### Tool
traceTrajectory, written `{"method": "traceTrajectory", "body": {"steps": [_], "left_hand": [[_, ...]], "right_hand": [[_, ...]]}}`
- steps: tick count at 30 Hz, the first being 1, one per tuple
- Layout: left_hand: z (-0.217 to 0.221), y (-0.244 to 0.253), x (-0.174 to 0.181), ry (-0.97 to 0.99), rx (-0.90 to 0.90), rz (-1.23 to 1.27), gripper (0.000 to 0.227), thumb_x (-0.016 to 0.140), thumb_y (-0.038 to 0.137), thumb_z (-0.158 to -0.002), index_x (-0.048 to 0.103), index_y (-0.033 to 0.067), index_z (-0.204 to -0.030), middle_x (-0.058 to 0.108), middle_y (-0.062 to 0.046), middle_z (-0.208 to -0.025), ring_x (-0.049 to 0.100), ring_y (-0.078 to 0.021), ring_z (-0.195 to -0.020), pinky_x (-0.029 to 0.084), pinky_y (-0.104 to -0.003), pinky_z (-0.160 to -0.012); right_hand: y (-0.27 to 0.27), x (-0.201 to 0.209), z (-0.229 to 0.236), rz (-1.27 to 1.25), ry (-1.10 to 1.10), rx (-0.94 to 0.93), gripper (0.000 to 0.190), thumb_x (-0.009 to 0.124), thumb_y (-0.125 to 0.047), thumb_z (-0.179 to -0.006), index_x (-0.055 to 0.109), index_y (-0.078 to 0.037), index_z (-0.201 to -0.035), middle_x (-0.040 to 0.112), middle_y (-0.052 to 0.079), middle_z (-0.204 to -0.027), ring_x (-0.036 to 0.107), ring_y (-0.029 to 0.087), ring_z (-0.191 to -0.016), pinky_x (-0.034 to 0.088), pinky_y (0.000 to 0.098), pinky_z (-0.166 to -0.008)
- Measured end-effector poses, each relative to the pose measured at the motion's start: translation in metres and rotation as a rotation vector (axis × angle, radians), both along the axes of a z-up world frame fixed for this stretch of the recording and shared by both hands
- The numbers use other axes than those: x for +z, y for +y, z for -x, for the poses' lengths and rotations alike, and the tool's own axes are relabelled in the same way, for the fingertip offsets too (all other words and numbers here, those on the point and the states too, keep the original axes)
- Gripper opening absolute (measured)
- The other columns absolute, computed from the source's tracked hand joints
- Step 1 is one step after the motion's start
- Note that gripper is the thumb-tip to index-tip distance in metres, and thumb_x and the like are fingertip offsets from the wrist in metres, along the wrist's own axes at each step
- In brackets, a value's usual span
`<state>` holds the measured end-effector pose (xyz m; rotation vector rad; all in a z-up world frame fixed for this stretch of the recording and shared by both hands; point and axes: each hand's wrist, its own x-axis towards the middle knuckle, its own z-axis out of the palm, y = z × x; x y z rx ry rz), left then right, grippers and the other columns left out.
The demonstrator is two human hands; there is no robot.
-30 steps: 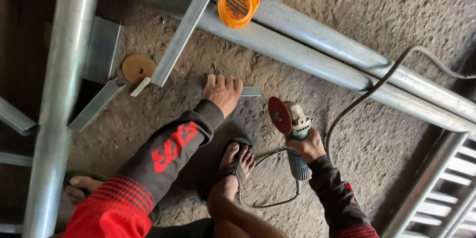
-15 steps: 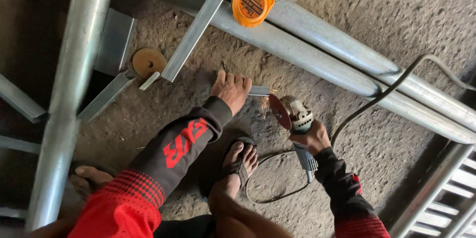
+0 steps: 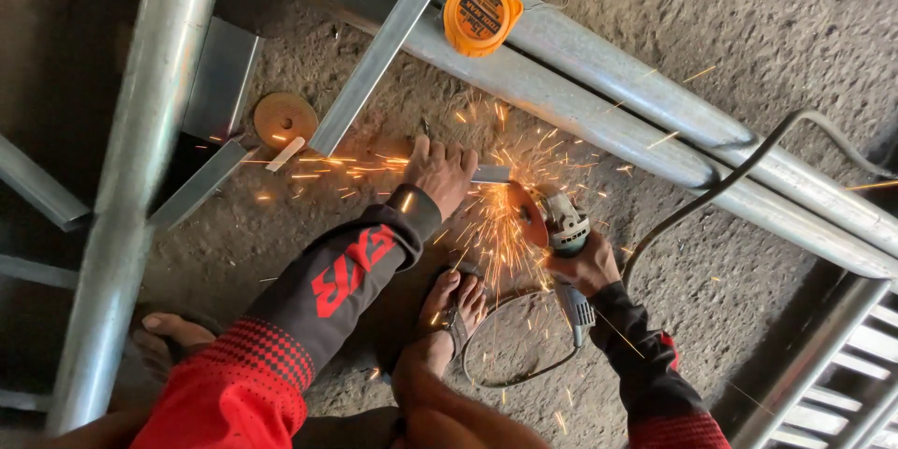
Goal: Cutting a small metal strip into multiple pieces using a handheld angle grinder on a workshop floor.
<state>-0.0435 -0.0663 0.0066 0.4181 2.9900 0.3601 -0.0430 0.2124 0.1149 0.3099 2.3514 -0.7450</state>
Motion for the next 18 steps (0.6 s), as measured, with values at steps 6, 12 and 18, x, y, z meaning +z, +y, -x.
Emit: {"method": "traceTrajectory", "body": {"steps": [6, 12, 18], "left_hand": [[0.002, -0.004, 0.005, -0.097, -0.01, -0.119, 0.015, 0.048, 0.008, -0.095, 0.055, 0.0059, -0.107, 0.062, -0.021, -0.089, 0.062, -0.0385, -0.076, 0.038, -0.056, -0.083], [0.001, 0.001, -0.006, 0.054, -0.011, 0.04, 0.023, 0.056, 0.018, -0.089, 0.055, 0.0045, -0.108, 0.06, -0.021, -0.088, 0.055, -0.038, -0.073, 0.035, -0.055, -0.08], [0.0, 0.0, -0.007, 0.077, -0.013, 0.024, 0.021, 0.053, 0.019, -0.09, 0.053, 0.0059, -0.107, 0.058, -0.017, -0.085, 0.056, -0.0365, -0.071, 0.036, -0.054, -0.08]], "right_hand": [[-0.01, 0.006, -0.01, 0.032, 0.031, -0.025, 0.061, 0.099, -0.029, -0.041, 0.069, 0.002, -0.083, 0.068, 0.022, -0.069, 0.071, 0.032, -0.083, 0.054, 0.0371, -0.073], [0.0, -0.003, -0.012, 0.013, 0.038, -0.044, 0.039, 0.09, -0.021, -0.06, 0.065, 0.0, -0.08, 0.062, 0.022, -0.065, 0.067, 0.032, -0.068, 0.054, 0.0424, -0.069], [-0.018, 0.001, 0.001, -0.042, -0.06, -0.071, 0.048, 0.093, -0.034, -0.055, 0.066, -0.002, -0.081, 0.064, 0.019, -0.067, 0.067, 0.031, -0.069, 0.051, 0.0439, -0.069]]}}
